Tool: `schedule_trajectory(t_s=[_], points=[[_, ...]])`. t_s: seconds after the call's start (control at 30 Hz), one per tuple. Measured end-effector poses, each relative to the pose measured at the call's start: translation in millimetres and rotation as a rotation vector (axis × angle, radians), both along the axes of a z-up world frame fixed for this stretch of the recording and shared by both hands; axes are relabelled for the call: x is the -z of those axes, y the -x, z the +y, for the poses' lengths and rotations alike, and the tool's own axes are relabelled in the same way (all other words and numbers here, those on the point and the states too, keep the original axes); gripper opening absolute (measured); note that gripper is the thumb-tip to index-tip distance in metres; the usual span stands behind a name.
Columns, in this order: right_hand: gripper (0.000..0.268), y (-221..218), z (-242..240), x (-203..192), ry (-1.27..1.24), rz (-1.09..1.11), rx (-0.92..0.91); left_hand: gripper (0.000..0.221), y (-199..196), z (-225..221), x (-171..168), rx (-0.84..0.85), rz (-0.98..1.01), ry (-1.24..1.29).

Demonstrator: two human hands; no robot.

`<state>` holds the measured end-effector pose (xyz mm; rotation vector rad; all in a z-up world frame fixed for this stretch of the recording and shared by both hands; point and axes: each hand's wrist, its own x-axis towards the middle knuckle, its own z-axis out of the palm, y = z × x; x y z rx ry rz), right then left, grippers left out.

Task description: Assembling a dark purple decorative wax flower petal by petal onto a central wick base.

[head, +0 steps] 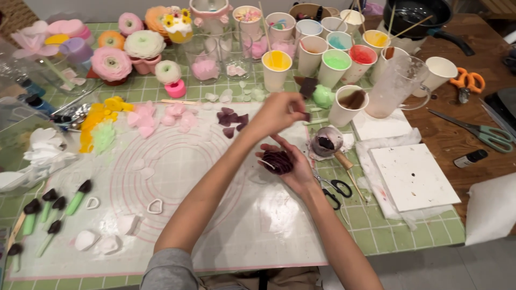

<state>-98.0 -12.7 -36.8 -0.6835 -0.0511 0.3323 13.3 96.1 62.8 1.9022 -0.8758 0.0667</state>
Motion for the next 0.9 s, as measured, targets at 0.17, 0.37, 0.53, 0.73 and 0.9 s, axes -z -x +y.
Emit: schedule_trajectory(t_s=[0.17, 0.37, 0.53, 0.73, 0.9], points=[[0.051, -5, -10, 19, -0.046, 0.127, 0.048, 0.008, 6, -77, 15, 0.025, -0.274, -0.218], [0.055, 8, 2, -22, 0.045, 0.043, 0.007, 0.01, 7, -114, 42, -0.038, -0.571, -0.461], [0.056, 7, 3, -23, 0.05, 0.027, -0.008, 0.022, 4, -120, 53, -0.075, -0.651, -0.568], [0.056, 6, 1, -19, 0.027, 0.018, -0.006, 0.02, 0, -120, 58, -0.065, -0.615, -0.579], [0.06, 3, -3, -10, -0.001, -0.003, 0.011, 0.01, 5, -95, 18, 0.004, -0.403, -0.464]])
